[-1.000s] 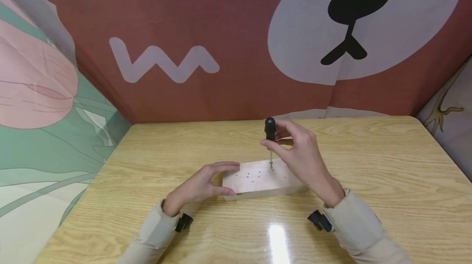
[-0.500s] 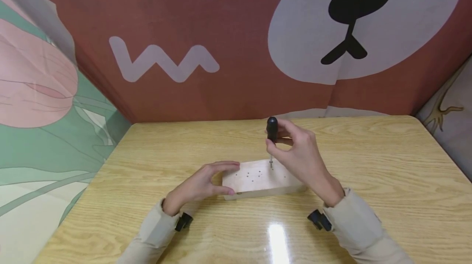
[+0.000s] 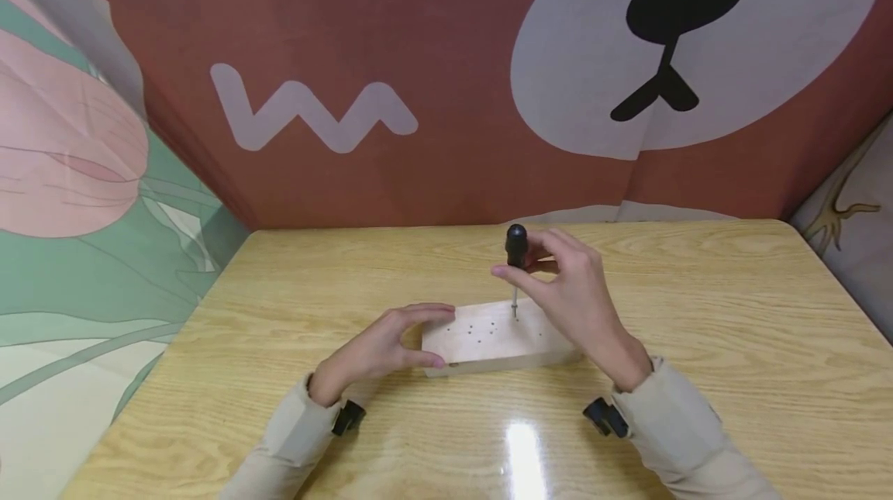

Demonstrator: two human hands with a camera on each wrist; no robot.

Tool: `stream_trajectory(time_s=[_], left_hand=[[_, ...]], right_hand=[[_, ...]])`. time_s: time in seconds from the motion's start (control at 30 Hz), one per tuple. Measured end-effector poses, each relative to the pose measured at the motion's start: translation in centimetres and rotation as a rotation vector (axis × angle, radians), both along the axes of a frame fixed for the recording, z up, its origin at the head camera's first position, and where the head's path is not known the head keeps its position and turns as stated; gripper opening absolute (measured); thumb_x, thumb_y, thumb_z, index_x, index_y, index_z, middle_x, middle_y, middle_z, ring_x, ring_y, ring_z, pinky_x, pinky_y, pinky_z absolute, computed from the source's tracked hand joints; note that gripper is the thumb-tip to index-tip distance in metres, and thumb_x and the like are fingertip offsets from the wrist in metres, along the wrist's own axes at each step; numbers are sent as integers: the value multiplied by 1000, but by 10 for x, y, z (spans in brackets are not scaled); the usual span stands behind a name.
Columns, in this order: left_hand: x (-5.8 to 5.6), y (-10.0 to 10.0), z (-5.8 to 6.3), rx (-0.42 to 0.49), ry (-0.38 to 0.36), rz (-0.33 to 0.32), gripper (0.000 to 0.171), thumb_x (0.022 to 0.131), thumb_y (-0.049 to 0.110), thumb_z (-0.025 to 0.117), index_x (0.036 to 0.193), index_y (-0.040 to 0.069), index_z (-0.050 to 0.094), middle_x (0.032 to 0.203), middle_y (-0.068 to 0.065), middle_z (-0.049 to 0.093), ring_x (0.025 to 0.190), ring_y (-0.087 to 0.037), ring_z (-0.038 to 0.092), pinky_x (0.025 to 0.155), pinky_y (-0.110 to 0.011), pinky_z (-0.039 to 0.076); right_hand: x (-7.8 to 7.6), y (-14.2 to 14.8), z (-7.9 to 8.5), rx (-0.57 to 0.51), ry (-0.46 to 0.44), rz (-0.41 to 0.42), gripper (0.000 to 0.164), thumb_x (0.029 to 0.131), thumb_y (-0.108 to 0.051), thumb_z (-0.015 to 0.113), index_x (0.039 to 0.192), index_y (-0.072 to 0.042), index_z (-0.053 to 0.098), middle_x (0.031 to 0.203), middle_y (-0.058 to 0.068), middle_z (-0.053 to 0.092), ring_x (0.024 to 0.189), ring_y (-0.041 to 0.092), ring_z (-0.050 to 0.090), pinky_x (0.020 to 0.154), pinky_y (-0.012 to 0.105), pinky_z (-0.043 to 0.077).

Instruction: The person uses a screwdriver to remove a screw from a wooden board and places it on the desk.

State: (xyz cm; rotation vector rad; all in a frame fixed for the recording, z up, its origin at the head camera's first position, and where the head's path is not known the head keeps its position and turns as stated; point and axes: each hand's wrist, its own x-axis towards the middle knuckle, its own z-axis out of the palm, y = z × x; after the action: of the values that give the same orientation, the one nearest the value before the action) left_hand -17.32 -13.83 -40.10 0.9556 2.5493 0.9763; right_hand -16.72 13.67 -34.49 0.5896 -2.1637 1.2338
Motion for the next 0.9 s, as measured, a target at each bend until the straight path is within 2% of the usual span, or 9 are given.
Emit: stream_trajectory(time_s=[0.3, 0.63, 0.9], left_hand=[[0, 0, 0, 1, 1, 1, 66, 82, 28, 81, 140, 9, 56, 149, -5, 52, 142, -21, 44, 121, -38, 35], [0, 0, 0, 0, 2, 6, 66, 82, 29, 81, 140, 9, 56, 149, -5, 52, 142, -21, 44, 121, -38, 35], [0, 0, 0, -1, 11, 0, 66, 82, 28, 81, 139, 8, 57, 148, -5, 53, 142, -20, 44, 121, -38, 35]], right_hand=[[2, 1, 1, -14, -27, 15, 38, 76, 7, 81, 111, 2, 67, 89, 12, 74, 82, -12, 62, 75, 8, 56], [0, 2, 1, -14, -5, 19, 36, 69, 3, 87, 100, -5, 72, 83, 4, 72, 74, -9, 64, 69, 8, 55], [-1, 3, 0, -33, 6, 41, 38, 75, 7, 82, 110, -2, 70, 88, 10, 76, 78, -10, 65, 70, 7, 54]])
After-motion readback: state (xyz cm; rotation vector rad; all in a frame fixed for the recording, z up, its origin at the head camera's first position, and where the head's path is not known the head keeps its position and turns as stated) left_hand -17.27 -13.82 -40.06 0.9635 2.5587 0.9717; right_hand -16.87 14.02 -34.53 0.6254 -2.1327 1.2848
